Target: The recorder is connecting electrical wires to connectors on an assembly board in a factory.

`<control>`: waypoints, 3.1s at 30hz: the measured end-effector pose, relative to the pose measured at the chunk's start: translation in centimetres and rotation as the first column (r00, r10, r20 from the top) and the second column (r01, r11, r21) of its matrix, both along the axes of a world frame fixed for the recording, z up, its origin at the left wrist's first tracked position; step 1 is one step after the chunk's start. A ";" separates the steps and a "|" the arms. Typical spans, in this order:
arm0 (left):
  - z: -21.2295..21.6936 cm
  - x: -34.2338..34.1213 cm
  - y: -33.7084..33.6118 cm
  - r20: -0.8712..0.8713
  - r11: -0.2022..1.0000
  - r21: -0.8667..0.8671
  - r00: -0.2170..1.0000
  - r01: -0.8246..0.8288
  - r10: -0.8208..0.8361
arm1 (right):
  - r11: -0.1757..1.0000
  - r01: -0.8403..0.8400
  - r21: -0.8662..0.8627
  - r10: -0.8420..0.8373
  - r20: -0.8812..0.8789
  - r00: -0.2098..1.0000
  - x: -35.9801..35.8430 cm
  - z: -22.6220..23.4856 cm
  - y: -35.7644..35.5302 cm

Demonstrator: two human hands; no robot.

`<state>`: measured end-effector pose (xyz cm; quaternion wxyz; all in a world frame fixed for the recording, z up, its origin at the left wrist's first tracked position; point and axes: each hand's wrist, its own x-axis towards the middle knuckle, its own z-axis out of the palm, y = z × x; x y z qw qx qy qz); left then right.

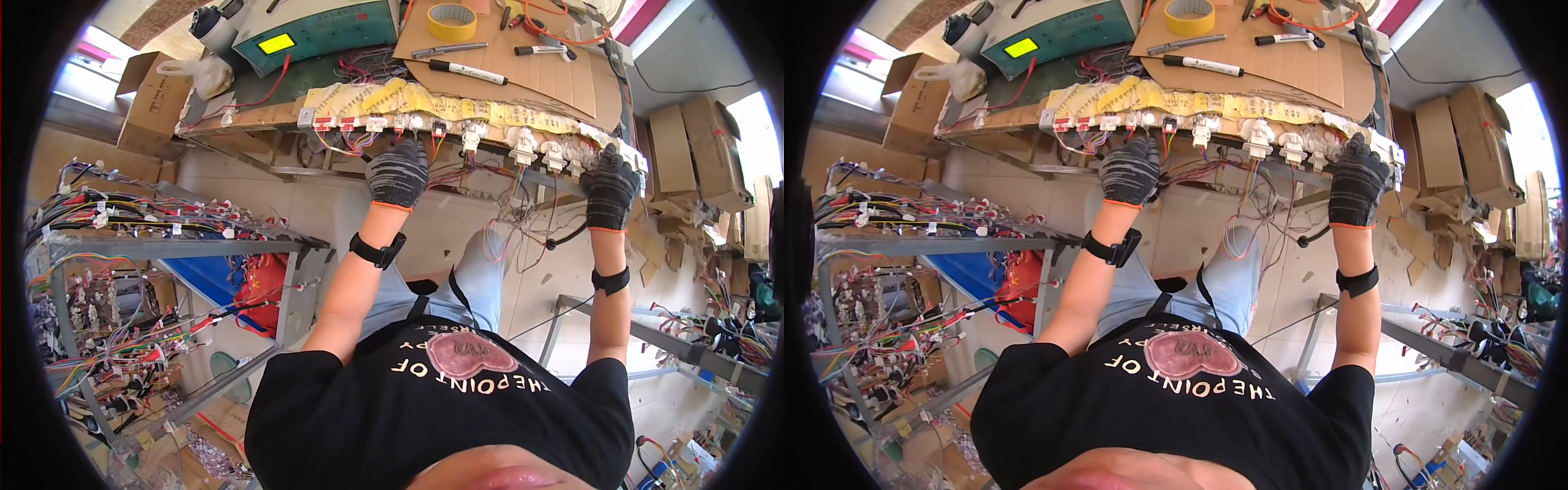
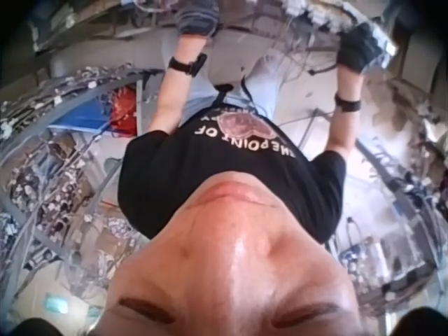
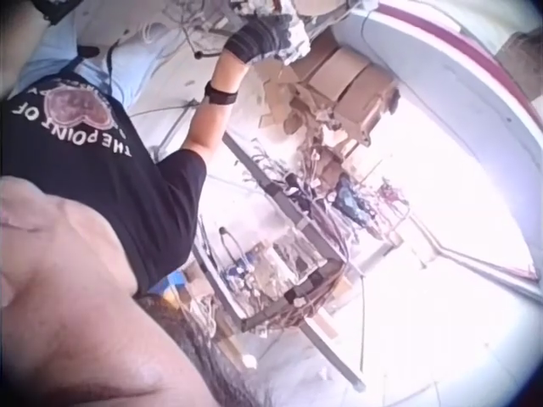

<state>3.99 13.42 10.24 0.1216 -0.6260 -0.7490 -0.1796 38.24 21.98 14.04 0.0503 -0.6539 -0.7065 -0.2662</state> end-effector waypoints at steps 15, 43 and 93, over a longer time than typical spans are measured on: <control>-3.4 -3.9 -6.0 0.782 0.920 0.307 0.615 -0.242 -0.100 | 0.995 0.085 -0.044 -0.078 0.152 0.985 0.6 -0.5 -0.9; -4.0 -6.1 -0.8 0.755 0.967 0.037 -0.626 -0.254 -0.193 | 0.987 0.067 -0.146 -0.039 0.188 0.981 -0.3 2.4 -1.8; -2.5 -0.8 -1.7 0.917 0.685 0.238 0.392 -0.689 0.076 | 0.993 0.027 -0.114 -0.010 0.146 0.989 1.2 1.6 -1.7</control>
